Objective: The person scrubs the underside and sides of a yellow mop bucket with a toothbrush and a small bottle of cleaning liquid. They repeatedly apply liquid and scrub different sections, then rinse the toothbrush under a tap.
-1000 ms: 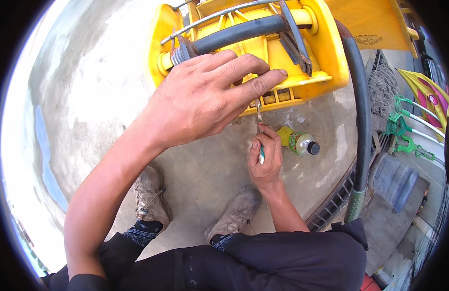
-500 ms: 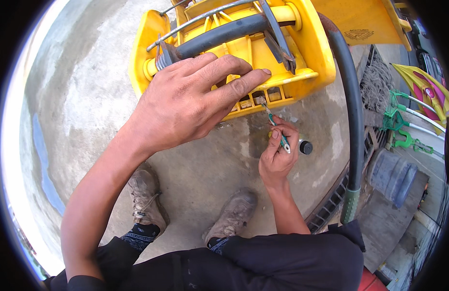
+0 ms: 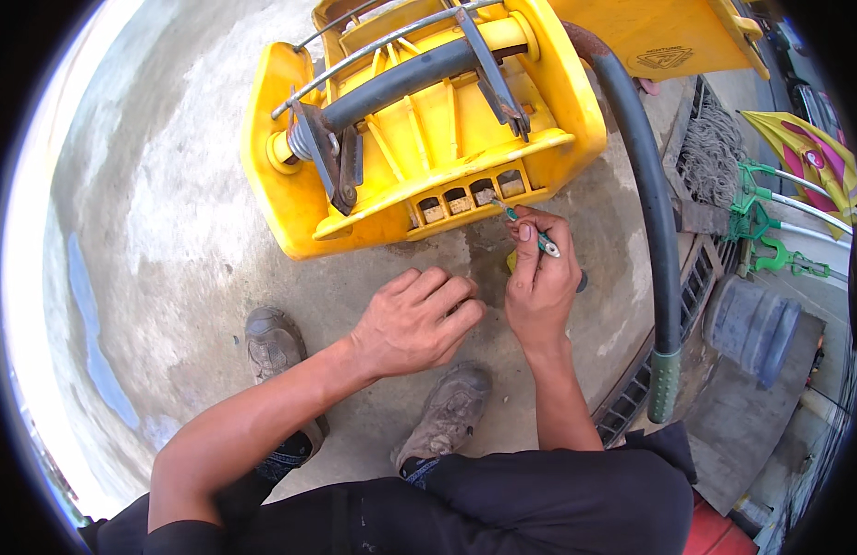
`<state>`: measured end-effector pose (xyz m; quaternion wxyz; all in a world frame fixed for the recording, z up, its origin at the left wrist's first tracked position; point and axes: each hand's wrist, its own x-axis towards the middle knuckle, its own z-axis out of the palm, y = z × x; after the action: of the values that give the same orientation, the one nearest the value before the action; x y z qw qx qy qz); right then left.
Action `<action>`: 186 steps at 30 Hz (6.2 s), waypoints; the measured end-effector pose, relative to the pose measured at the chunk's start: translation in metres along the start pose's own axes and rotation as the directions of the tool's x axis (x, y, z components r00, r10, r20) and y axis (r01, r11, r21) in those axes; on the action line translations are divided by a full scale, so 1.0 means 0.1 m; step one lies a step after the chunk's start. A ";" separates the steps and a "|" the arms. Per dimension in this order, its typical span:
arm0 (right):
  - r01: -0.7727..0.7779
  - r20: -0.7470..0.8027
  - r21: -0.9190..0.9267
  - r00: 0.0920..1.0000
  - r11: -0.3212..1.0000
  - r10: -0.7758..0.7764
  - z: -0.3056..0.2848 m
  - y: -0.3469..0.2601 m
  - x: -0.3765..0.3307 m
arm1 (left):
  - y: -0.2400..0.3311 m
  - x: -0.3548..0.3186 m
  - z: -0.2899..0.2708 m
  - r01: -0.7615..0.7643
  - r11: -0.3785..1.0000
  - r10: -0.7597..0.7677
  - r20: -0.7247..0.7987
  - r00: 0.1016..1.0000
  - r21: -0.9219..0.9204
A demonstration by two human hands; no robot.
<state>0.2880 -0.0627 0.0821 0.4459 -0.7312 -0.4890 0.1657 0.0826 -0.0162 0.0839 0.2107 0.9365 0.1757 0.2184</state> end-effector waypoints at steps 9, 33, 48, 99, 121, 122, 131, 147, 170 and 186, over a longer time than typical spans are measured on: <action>-0.012 0.072 -0.081 0.997 0.997 0.018 -0.13 -0.15 0.07 | 0.36 0.56 1.36 0.326 0.623 -0.498 -0.040 0.866 -0.711; -0.022 0.098 0.162 0.995 0.986 0.006 -0.28 0.19 0.12 | 0.04 0.29 0.25 0.771 0.629 -0.763 0.115 0.636 -0.098; -0.119 -0.009 0.350 0.991 0.929 0.130 -0.05 0.31 0.04 | -0.02 0.34 0.36 0.762 0.648 -0.756 0.129 0.642 0.004; 0.200 0.203 -0.006 0.960 0.980 -0.195 -0.28 0.26 -0.10 | -0.06 0.35 0.36 0.779 0.627 -0.765 0.178 0.619 -0.010; 0.250 0.184 0.057 0.949 0.967 -0.256 -0.07 0.50 -0.24 | -0.06 0.36 0.35 0.780 0.626 -0.769 0.167 0.617 0.005; 0.275 0.186 0.038 0.943 0.961 -0.277 -0.07 0.53 -0.27 | -0.06 0.36 0.34 0.777 0.629 -0.767 0.170 0.619 0.007; 0.351 0.299 -0.027 0.896 0.936 -0.327 -0.26 0.57 -0.20 | -0.06 0.38 0.33 0.790 0.613 -0.777 0.186 0.602 0.004; 0.419 0.261 -0.070 0.884 0.905 -0.389 -0.27 0.54 -0.27 | -0.15 0.34 0.34 0.751 0.660 -0.746 0.135 0.653 0.013; 0.412 0.284 -0.210 0.893 0.887 -0.348 -0.26 0.36 -0.36 | -0.17 0.37 0.31 0.748 0.663 -0.737 0.145 0.661 -0.038; 0.392 0.265 -0.204 0.904 0.897 -0.334 -0.17 0.34 -0.30 | -0.19 0.43 0.36 0.747 0.663 -0.738 0.121 0.664 -0.052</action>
<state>0.3050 -0.1008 0.0581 0.3143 -0.6537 -0.6816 0.0967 0.1314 0.0066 0.0601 0.3344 0.7809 0.5216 0.0798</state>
